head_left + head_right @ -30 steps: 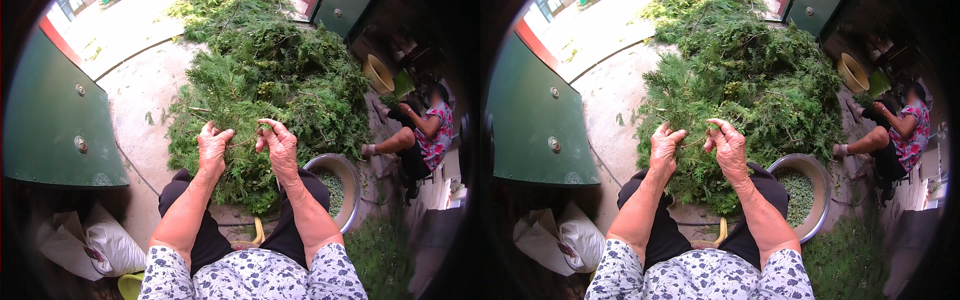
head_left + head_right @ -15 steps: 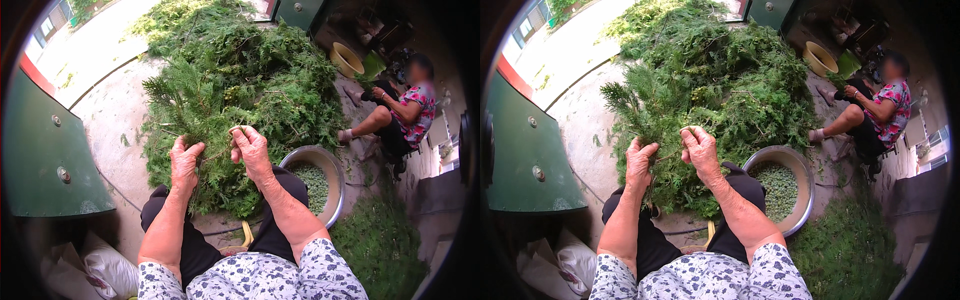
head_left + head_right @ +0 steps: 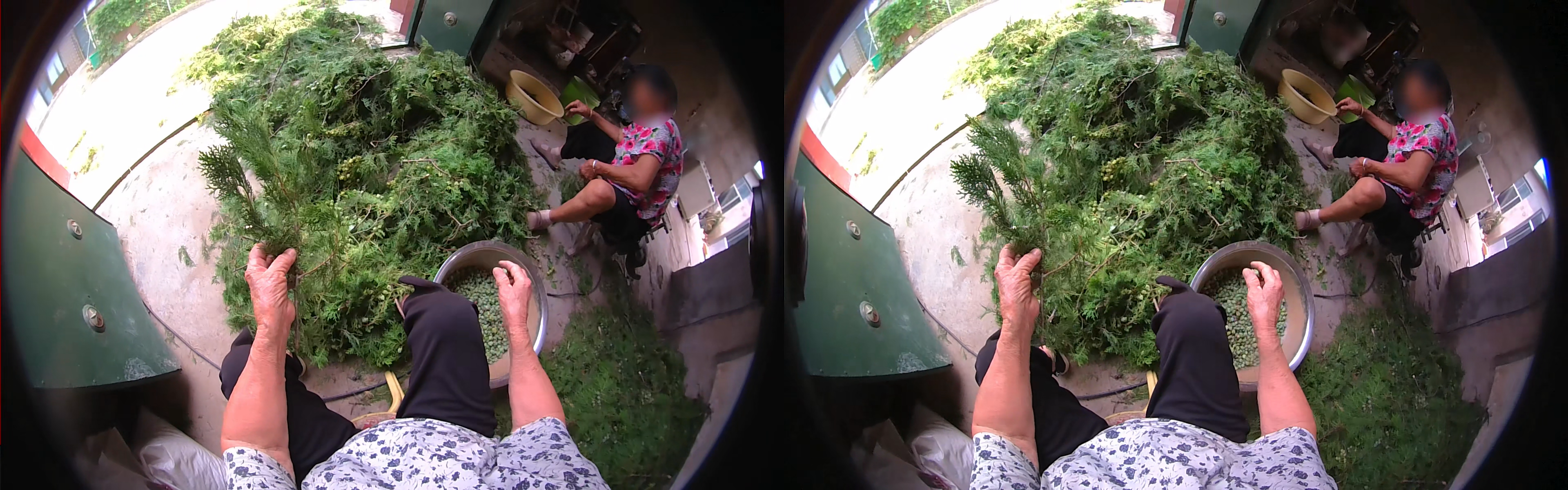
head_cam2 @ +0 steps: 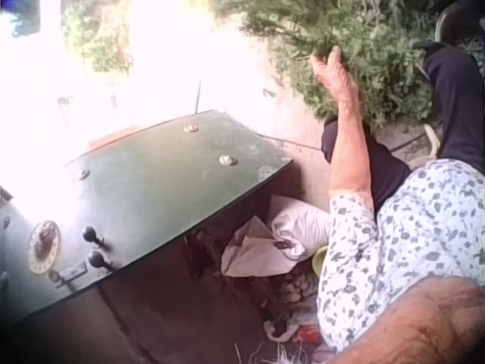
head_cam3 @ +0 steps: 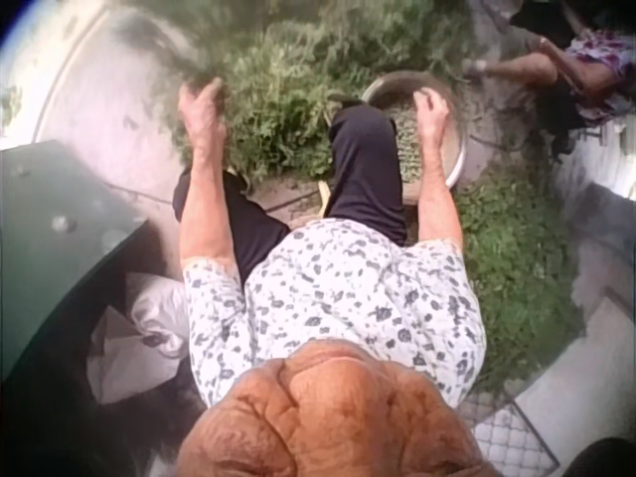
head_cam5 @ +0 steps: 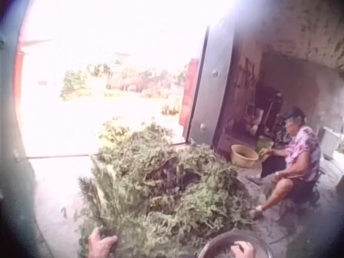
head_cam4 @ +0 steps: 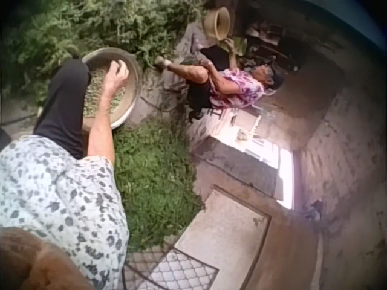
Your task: Picking berries or seeds from branches and placing them in a metal bowl.
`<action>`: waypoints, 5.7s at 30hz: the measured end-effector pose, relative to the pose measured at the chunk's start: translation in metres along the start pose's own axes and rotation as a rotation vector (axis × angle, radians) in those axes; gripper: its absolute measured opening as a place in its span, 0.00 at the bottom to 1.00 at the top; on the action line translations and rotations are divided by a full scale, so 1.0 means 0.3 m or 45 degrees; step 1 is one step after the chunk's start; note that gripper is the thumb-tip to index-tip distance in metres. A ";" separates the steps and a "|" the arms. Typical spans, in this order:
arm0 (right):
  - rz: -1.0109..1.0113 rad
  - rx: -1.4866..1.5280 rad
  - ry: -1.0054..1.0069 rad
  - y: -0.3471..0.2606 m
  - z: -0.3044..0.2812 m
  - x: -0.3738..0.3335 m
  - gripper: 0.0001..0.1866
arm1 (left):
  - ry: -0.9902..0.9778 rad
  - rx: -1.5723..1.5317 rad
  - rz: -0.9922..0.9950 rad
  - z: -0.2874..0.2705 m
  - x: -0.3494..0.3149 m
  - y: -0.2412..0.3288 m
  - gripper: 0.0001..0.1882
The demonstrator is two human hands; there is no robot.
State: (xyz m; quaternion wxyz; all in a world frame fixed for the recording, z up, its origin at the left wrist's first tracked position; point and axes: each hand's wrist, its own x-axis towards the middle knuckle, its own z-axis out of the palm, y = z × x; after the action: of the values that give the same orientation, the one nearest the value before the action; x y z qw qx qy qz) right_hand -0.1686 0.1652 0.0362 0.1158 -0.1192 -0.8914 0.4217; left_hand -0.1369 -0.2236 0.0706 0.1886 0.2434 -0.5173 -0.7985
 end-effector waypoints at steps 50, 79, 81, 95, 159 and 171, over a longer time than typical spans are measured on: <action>-0.716 0.465 -0.523 -0.797 0.742 -0.069 0.13 | -0.038 -0.175 -0.213 -0.054 0.136 0.087 0.29; -0.213 0.638 -1.203 -0.813 0.738 -0.172 0.08 | 0.451 -0.473 -0.223 -0.211 0.227 0.130 0.16; -0.176 0.724 -1.153 -0.796 0.747 -0.150 0.07 | 0.369 -0.504 -0.313 -0.224 0.223 0.124 0.21; -0.042 0.827 -1.113 -0.777 0.722 -0.073 0.07 | 0.615 -0.594 0.060 -0.327 0.227 0.228 0.14; -0.411 -0.481 -1.432 -0.392 1.322 -0.326 0.13 | 0.687 -0.738 0.042 -0.681 0.092 0.304 0.10; -0.302 0.811 -1.360 -1.037 1.000 -0.025 0.16 | 0.588 -0.643 -0.034 -0.628 0.105 0.312 0.10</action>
State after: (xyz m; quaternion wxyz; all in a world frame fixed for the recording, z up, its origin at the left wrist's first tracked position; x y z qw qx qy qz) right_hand -0.2892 -0.2460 0.0927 -0.2694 0.2477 -0.6642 0.6519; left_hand -0.0478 -0.4161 0.0851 0.3446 0.3703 -0.2437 -0.8275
